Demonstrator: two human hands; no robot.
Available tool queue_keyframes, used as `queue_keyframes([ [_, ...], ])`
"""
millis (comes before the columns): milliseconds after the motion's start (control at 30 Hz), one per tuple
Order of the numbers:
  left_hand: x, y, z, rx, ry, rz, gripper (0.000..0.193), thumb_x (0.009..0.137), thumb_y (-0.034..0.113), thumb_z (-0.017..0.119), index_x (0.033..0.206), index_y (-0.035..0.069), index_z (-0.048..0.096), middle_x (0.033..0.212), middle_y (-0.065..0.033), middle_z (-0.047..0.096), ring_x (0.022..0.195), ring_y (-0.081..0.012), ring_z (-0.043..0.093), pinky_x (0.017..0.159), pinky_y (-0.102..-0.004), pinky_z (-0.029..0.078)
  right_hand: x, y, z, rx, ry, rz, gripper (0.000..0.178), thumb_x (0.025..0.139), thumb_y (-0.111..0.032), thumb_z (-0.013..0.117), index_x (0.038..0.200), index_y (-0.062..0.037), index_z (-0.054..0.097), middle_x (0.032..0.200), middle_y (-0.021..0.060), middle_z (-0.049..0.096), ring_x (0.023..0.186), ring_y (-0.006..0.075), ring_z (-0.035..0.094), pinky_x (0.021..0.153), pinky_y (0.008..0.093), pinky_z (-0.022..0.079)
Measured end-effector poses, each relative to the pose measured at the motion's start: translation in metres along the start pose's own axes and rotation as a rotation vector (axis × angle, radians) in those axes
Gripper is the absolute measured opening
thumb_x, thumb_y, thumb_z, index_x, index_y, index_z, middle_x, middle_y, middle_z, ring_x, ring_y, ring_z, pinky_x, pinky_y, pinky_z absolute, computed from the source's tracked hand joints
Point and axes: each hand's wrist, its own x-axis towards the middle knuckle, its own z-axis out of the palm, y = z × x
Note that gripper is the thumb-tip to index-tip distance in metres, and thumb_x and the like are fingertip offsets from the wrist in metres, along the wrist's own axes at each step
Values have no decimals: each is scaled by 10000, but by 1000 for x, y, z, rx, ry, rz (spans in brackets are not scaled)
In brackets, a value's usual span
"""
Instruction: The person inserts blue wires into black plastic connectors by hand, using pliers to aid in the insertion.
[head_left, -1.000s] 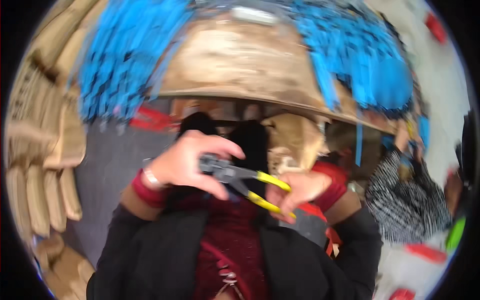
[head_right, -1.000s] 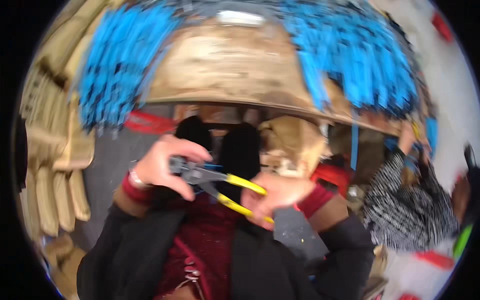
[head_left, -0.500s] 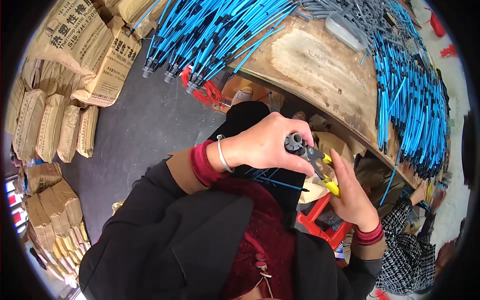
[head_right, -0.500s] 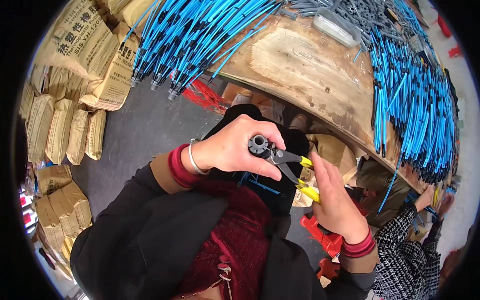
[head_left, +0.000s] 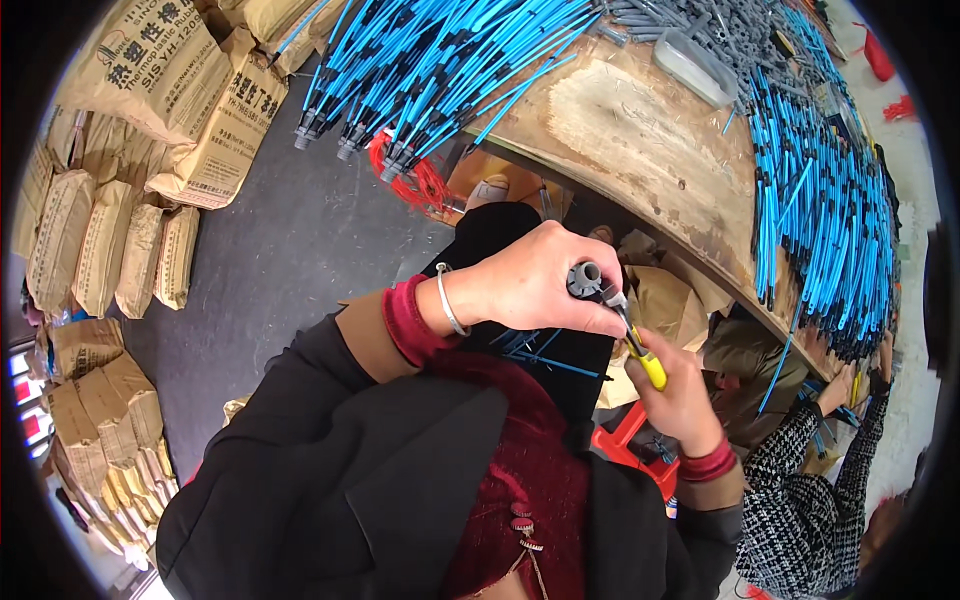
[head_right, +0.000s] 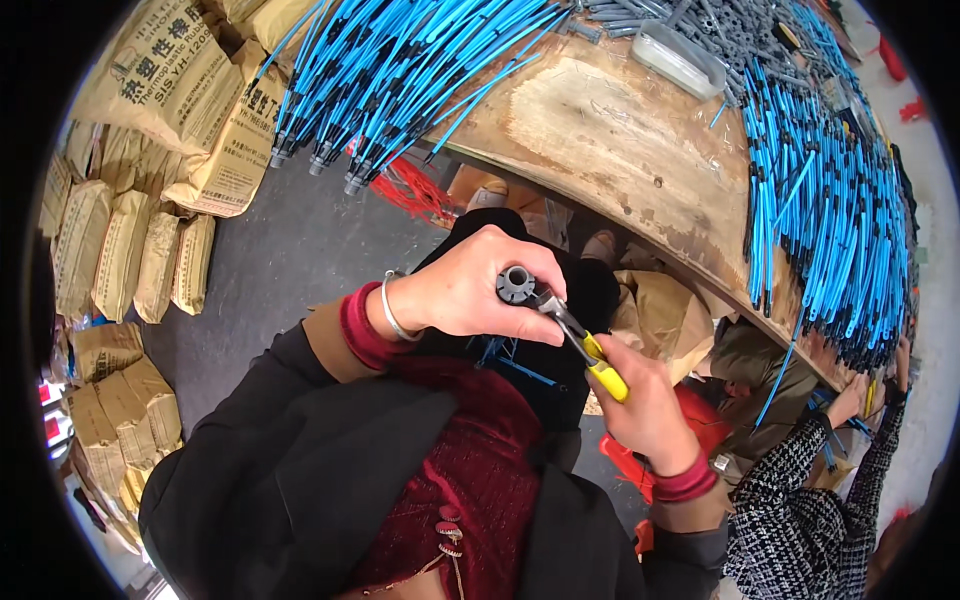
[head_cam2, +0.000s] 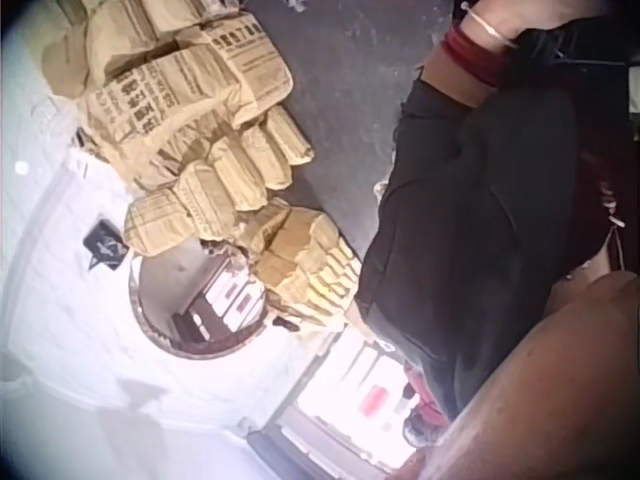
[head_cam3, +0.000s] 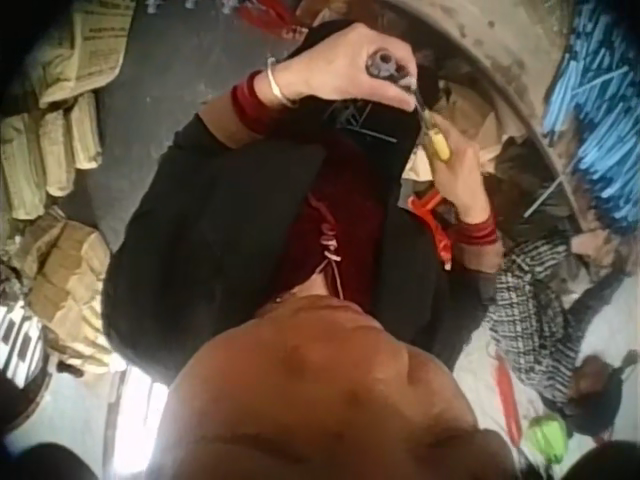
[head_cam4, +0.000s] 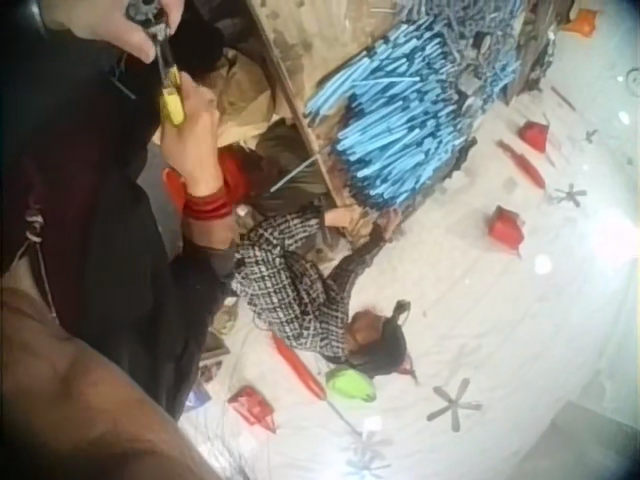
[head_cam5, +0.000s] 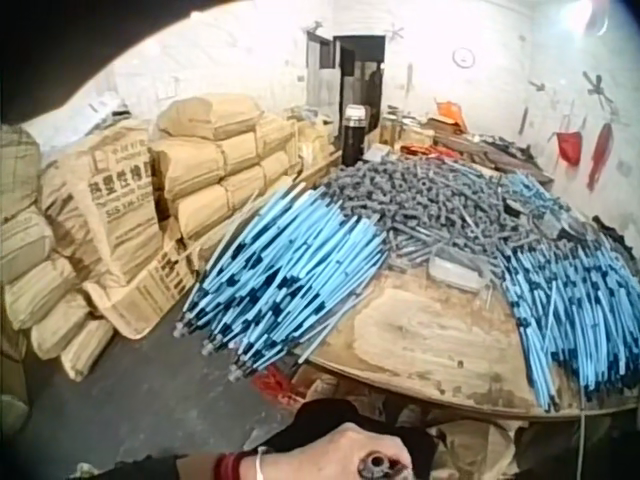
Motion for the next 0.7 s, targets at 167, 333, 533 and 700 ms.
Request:
queue_keyframes([
  [167,2,2,3,21,-74,-12,235,702,159,784,803,17,627,649,-52,592,545,-132,544,532,-260,432,-2,-24,-45,388,-334,455,147,850,-29,558,985,30,563,738,101,625,629,175,604,601,277,481],
  [333,6,2,6,119,-70,-18,226,702,154,784,798,22,628,633,-47,582,538,-134,540,529,-260,431,9,-52,-61,225,-414,539,97,875,-55,542,834,30,564,696,46,615,611,98,591,577,234,476],
  [533,9,-1,3,33,-104,-24,254,685,143,796,834,25,628,661,-37,594,573,-121,547,562,-251,443,7,-50,-55,37,-377,437,114,880,-62,546,830,38,564,665,34,605,590,94,586,564,229,473],
  [700,9,-4,1,-110,-109,-26,442,681,129,799,1047,32,571,732,-29,620,673,-112,576,661,-252,461,-14,-9,-21,452,-174,402,174,878,-86,558,1010,27,569,748,54,603,646,137,595,569,237,477],
])
